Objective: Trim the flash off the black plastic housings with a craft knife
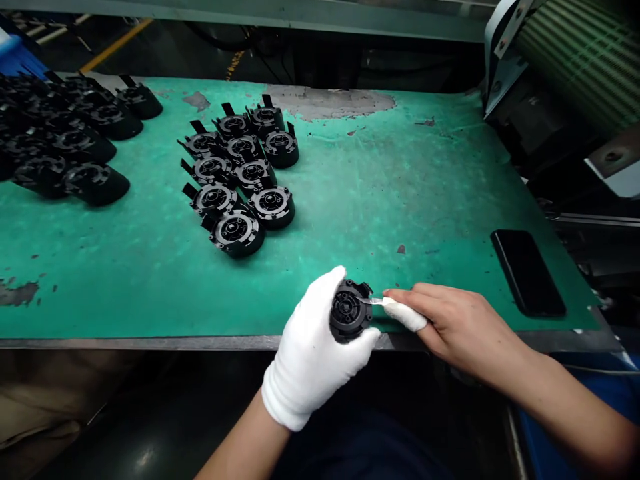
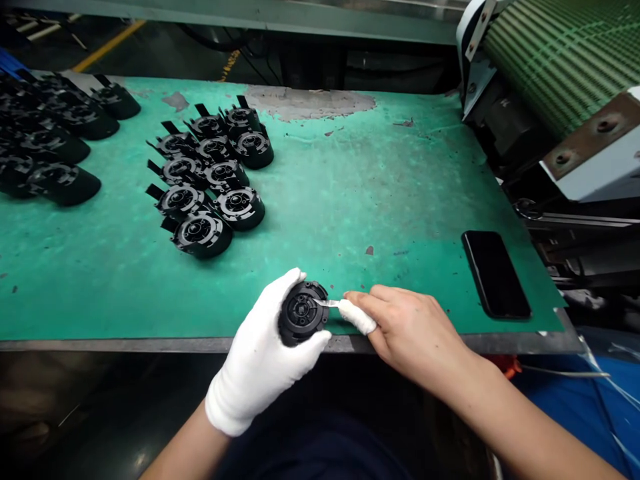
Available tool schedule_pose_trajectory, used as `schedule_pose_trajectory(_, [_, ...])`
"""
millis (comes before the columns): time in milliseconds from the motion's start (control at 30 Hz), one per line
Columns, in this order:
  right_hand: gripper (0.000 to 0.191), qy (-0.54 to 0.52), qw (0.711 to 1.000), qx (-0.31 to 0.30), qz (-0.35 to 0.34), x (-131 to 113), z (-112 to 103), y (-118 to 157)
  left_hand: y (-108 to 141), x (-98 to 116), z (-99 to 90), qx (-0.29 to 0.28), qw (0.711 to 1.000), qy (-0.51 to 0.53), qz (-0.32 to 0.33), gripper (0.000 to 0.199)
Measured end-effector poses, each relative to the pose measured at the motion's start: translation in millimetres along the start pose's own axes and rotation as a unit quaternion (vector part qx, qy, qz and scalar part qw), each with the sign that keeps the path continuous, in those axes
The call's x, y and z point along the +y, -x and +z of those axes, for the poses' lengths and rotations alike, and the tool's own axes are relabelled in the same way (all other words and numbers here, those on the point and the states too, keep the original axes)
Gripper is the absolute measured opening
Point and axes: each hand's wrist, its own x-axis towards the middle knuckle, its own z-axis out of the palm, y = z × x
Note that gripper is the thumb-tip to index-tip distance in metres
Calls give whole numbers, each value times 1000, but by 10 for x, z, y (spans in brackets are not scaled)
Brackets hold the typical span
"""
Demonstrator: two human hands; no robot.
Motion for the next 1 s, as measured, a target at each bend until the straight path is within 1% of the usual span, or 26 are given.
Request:
schedule_pose_trajectory(67, [39, 12, 1000, 4, 13, -25, 8, -12, 3, 23, 32, 15, 1000, -2, 6, 78])
schedule_pose_trajectory(167, [37, 27, 999, 15, 34, -59, 25, -26, 9, 69, 98, 62, 998, -12, 13, 72])
schedule_pose_trajectory(267, [36, 4, 999, 21, 42, -79, 50, -8, 26, 91, 158, 92, 995, -25, 12, 69])
schedule_pose_trajectory(400, [37, -35, 999, 12, 26, -105, 84, 29, 49, 70, 178, 96, 995, -23, 23, 72])
schedule_pose_trajectory(600, [37, 25, 999, 24, 42, -168, 87, 16, 42, 77, 178, 98, 995, -22, 12, 72])
schedule_pose_trajectory(733, [38, 81, 994, 50, 51, -212, 108, 2, 36, 119, 249, 141, 989, -34, 9, 67])
schedule_pose_trajectory(800, [39, 92, 992, 61, 57, -228, 130, 3, 33, 132, 287, 163, 985, -45, 12, 65])
schedule_pose_trajectory(900, [41, 91, 992, 68, 56, -235, 151, 11, 35, 130, 316, 176, 983, -54, 19, 64])
schedule_pose_trajectory(1000, [42, 89, 993, 64, 44, -227, 140, 32, 45, 105, 310, 172, 984, -47, 23, 65])
